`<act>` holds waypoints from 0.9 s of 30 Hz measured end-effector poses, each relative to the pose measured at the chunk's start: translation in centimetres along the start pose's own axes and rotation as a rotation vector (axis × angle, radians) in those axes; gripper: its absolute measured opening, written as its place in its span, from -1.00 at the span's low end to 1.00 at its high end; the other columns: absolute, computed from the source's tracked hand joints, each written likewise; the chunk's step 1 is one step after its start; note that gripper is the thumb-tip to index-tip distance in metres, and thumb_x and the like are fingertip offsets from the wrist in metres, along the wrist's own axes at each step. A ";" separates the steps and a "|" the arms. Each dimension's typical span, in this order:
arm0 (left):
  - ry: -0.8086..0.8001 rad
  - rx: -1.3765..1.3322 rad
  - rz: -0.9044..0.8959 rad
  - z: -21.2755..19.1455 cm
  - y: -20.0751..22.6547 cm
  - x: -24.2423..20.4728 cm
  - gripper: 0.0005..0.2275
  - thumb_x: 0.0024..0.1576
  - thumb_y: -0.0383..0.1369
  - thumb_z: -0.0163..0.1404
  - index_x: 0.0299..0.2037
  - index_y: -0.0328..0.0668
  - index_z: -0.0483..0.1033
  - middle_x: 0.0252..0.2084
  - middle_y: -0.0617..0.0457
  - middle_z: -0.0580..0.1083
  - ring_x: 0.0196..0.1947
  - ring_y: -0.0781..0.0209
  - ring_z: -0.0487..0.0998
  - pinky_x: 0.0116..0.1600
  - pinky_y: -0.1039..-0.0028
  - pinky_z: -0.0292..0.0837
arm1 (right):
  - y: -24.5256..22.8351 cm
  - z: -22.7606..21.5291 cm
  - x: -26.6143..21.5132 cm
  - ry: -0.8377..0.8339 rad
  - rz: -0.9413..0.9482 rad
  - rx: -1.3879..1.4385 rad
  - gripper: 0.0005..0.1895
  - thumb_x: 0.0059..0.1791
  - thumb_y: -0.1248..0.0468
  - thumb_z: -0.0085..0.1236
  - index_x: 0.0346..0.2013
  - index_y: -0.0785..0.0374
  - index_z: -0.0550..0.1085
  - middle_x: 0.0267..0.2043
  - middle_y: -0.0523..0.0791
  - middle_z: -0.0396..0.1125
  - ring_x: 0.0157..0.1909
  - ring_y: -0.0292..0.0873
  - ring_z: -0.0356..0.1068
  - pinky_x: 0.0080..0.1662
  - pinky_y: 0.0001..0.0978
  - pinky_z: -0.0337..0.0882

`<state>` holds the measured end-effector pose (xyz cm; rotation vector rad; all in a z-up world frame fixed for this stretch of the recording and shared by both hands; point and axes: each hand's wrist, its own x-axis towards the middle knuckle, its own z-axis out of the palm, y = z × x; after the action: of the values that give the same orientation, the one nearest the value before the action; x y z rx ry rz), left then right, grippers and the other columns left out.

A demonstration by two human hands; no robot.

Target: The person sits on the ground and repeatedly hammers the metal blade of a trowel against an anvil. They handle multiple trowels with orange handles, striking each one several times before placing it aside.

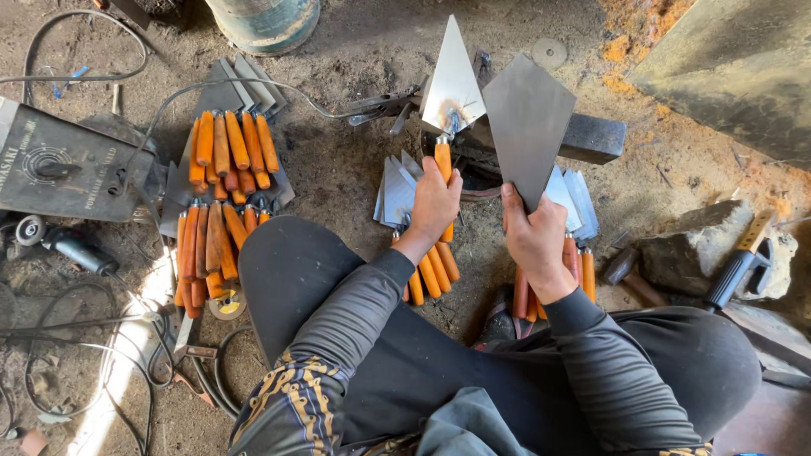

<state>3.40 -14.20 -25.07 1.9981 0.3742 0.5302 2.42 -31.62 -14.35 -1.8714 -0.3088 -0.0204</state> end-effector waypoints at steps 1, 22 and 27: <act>-0.002 0.001 0.001 0.0 -0.2 0.0 -0.74 0.23 -0.37 0.00 -0.15 -0.38 0.16 -0.46 -0.41 0.47 -0.39 -0.46 0.54 -0.32 -0.07 0.41 | 0.4 0.2 0.1 -0.010 -0.004 -0.054 -0.71 0.17 0.20 0.07 -0.31 0.39 0.47 -0.64 -0.12 0.30 -0.60 -0.31 0.26 -0.50 -0.36 0.22; -0.061 0.001 -0.116 -0.8 1.2 0.2 -0.74 0.19 -0.41 0.02 -0.15 -0.39 0.17 -0.44 -0.41 0.49 -0.41 -0.43 0.58 -0.34 -0.04 0.48 | 0.8 1.9 1.7 -0.161 0.025 -0.482 -0.69 0.11 0.10 0.07 0.00 0.22 0.55 -0.56 0.11 0.37 -0.46 0.20 0.41 -0.39 -0.08 0.35; -0.073 -0.022 -0.122 -1.5 1.9 0.1 -0.76 0.21 -0.40 0.01 -0.17 -0.39 0.18 -0.45 -0.41 0.51 -0.44 -0.42 0.59 -0.37 -0.03 0.47 | 0.4 1.8 1.3 -0.131 0.138 -0.363 -0.65 0.11 0.05 -0.01 0.05 0.19 0.52 -0.55 0.08 0.39 -0.53 0.14 0.44 -0.39 -0.01 0.36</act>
<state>2.81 -13.91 -22.78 1.9538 0.4406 0.3818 3.53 -29.81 -15.11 -2.2568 -0.2786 0.1497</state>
